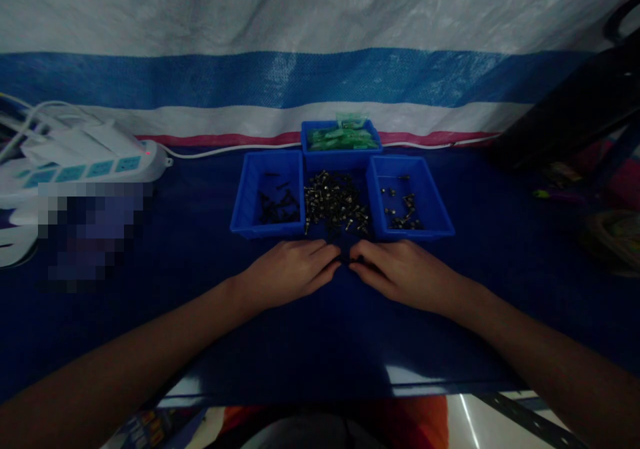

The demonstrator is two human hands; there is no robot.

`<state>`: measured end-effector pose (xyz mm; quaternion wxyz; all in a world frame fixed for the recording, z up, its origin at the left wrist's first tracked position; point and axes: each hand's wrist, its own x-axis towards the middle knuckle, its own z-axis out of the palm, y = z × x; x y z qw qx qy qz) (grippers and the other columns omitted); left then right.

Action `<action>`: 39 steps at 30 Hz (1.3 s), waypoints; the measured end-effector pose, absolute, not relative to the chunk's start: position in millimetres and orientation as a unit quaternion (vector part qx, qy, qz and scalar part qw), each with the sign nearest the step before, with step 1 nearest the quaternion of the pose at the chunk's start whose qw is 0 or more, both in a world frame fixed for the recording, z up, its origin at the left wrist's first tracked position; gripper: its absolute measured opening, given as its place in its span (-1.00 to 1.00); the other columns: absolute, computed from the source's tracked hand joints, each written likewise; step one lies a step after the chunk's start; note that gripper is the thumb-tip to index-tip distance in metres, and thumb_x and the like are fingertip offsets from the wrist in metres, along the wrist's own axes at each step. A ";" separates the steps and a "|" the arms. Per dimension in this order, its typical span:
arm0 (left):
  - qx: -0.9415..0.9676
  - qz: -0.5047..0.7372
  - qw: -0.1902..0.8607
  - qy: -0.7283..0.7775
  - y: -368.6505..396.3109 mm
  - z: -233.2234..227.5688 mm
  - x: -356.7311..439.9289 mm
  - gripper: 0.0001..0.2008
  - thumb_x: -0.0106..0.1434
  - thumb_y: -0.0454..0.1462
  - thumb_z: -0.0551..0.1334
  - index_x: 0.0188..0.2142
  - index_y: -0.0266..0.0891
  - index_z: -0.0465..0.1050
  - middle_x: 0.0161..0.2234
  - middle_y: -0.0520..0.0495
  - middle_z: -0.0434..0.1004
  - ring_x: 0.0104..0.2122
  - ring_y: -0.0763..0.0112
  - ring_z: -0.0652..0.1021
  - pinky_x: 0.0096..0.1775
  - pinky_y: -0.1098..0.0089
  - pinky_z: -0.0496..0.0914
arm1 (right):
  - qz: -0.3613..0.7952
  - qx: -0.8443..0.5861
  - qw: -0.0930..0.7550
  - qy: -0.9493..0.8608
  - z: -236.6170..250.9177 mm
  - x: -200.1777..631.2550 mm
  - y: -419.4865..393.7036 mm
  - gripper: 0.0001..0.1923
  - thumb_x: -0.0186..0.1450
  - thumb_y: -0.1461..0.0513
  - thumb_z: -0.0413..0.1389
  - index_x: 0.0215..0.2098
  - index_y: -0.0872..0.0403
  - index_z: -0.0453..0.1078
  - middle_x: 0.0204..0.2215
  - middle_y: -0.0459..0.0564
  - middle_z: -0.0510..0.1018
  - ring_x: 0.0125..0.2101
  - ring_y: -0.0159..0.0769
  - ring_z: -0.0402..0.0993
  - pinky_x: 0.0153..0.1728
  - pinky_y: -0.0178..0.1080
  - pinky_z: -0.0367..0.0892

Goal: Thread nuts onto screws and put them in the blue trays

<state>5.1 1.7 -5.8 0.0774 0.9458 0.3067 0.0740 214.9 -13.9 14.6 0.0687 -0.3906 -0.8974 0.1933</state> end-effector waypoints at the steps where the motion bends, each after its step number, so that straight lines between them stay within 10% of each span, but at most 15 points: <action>1: 0.947 0.077 0.072 0.304 2.0 -6.3 4.8 -0.77 0.32 -0.22 -0.07 -0.23 -0.26 0.30 -0.42 0.01 0.36 -0.39 0.47 0.44 -0.33 0.47 0.35 | 0.191 -0.389 0.067 -0.898 14.8 214.8 -13.9 -0.83 0.32 0.20 -0.10 -0.21 0.10 0.24 -0.46 -0.11 0.45 -0.48 -0.42 0.40 -0.46 -0.36 0.18; 39: 0.954 0.190 -0.006 0.230 0.8 -3.6 0.0 -0.85 0.27 -0.27 0.03 -0.29 -0.25 0.35 -0.47 0.05 0.41 -0.49 0.55 0.43 -0.46 0.53 0.30 | 0.148 -0.370 0.061 -0.915 12.5 214.9 -15.2 -0.81 0.33 0.21 -0.13 -0.25 0.10 0.28 -0.45 -0.08 0.48 -0.45 -0.41 0.40 -0.42 -0.34 0.18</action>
